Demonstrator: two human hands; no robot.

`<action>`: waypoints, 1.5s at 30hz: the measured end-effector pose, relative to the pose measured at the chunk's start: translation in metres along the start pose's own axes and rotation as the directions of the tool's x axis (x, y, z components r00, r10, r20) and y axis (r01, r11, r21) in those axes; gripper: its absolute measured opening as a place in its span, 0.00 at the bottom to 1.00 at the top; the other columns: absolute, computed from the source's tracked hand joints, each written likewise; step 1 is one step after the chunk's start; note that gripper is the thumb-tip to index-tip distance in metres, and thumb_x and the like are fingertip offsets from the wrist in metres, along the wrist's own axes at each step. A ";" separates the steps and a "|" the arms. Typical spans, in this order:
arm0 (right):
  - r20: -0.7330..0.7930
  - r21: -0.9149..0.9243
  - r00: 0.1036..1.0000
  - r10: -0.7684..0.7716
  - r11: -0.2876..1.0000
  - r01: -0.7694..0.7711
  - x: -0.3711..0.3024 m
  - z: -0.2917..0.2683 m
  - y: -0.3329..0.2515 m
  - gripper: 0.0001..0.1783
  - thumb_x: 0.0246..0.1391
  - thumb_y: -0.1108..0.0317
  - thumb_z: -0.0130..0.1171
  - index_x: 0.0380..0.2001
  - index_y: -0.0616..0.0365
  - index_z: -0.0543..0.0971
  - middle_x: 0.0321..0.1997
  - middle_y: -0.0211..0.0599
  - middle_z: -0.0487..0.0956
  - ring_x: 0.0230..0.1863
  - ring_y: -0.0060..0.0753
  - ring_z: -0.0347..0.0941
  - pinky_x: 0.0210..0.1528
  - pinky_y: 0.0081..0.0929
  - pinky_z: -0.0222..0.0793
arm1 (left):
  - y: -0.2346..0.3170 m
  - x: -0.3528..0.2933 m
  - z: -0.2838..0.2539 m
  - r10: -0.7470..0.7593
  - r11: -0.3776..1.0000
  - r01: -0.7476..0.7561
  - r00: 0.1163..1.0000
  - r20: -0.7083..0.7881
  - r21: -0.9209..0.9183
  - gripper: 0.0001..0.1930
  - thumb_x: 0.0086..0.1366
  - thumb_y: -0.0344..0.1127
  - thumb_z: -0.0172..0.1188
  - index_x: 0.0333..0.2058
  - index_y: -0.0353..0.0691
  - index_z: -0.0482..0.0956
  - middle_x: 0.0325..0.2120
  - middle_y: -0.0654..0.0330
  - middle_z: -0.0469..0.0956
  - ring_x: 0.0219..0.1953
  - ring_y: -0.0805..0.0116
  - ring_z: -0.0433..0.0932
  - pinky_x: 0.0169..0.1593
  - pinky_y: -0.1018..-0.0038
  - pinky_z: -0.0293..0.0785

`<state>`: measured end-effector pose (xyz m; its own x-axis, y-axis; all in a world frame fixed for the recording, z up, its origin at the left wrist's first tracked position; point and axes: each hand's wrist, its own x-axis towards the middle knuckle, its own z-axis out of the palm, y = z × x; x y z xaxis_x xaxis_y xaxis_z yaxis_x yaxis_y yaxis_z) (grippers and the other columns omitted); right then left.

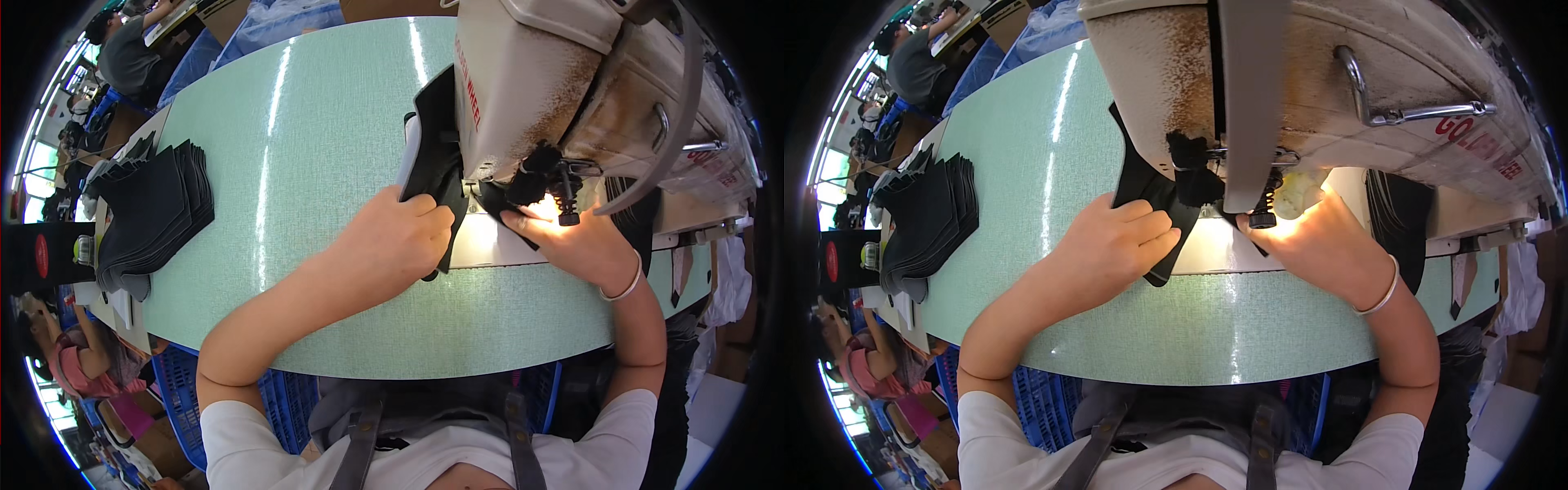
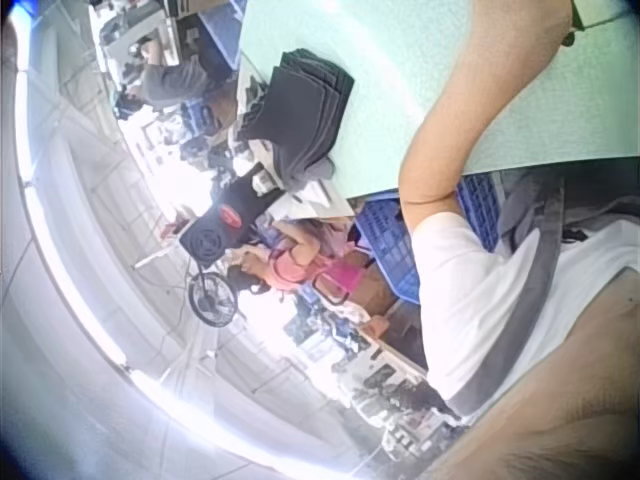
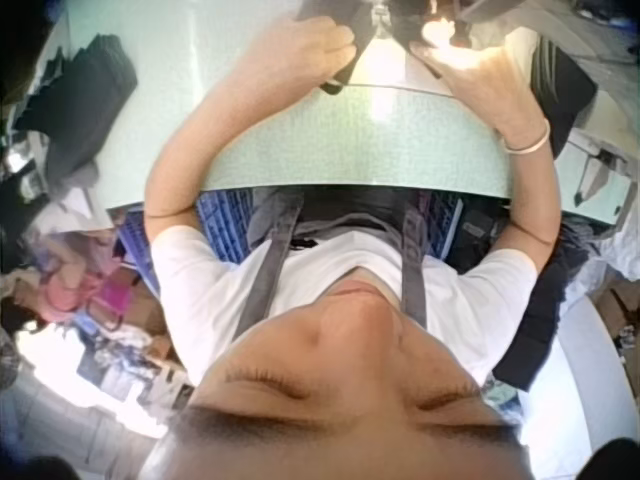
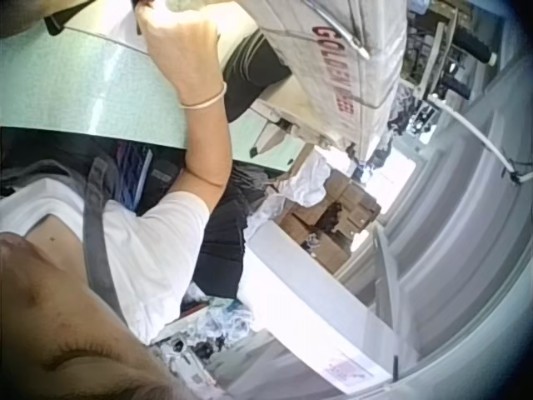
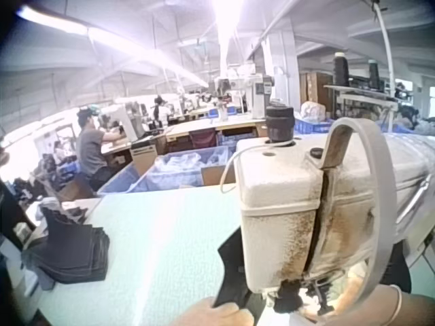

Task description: The person trims threads from a stitched fabric piece using snips, then aligns black fabric panels and sews them together using a sewing machine.

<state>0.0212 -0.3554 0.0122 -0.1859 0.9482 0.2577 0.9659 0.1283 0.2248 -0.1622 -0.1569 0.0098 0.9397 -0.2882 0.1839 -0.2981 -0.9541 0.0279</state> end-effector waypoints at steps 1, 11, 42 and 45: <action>0.094 -0.025 0.995 0.019 1.000 -0.016 -0.003 -0.001 0.001 0.20 0.46 0.71 0.59 0.45 0.45 0.81 0.36 0.23 0.80 0.21 0.29 0.75 0.26 0.27 0.70 | -0.001 0.000 0.003 0.007 1.000 -0.007 0.999 -0.041 -0.007 0.13 0.48 0.29 0.59 0.36 0.37 0.79 0.27 0.66 0.70 0.32 0.69 0.72 0.32 0.72 0.67; -0.074 0.152 0.995 0.070 0.987 -0.058 0.000 0.026 -0.020 0.12 0.44 0.70 0.59 0.35 0.57 0.80 0.36 0.28 0.81 0.28 0.27 0.78 0.27 0.25 0.69 | 0.012 0.001 0.023 -0.116 0.992 0.103 0.972 -0.206 -0.071 0.12 0.46 0.27 0.60 0.34 0.41 0.80 0.27 0.67 0.72 0.30 0.69 0.70 0.31 0.72 0.64; 0.013 0.160 0.989 0.148 0.976 -0.149 -0.001 0.040 -0.019 0.30 0.44 0.78 0.54 0.56 0.61 0.74 0.59 0.41 0.76 0.38 0.38 0.77 0.46 0.32 0.73 | 0.000 0.002 0.037 -0.174 0.971 0.123 0.952 -0.253 -0.204 0.17 0.58 0.33 0.61 0.45 0.31 0.78 0.43 0.53 0.77 0.53 0.54 0.70 0.54 0.60 0.67; -0.010 0.188 0.991 0.130 0.974 -0.126 -0.003 0.046 -0.016 0.31 0.47 0.78 0.54 0.59 0.59 0.72 0.58 0.40 0.76 0.37 0.36 0.77 0.44 0.29 0.74 | -0.004 0.001 0.037 -0.187 0.960 0.122 0.950 -0.251 -0.252 0.16 0.59 0.33 0.61 0.45 0.31 0.77 0.43 0.52 0.76 0.54 0.52 0.70 0.55 0.59 0.66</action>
<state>0.0146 -0.3467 -0.0353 -0.0604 0.9538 0.2943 0.9981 0.0602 0.0098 -0.1543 -0.1568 -0.0269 0.9063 -0.0754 0.4157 -0.2135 -0.9308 0.2966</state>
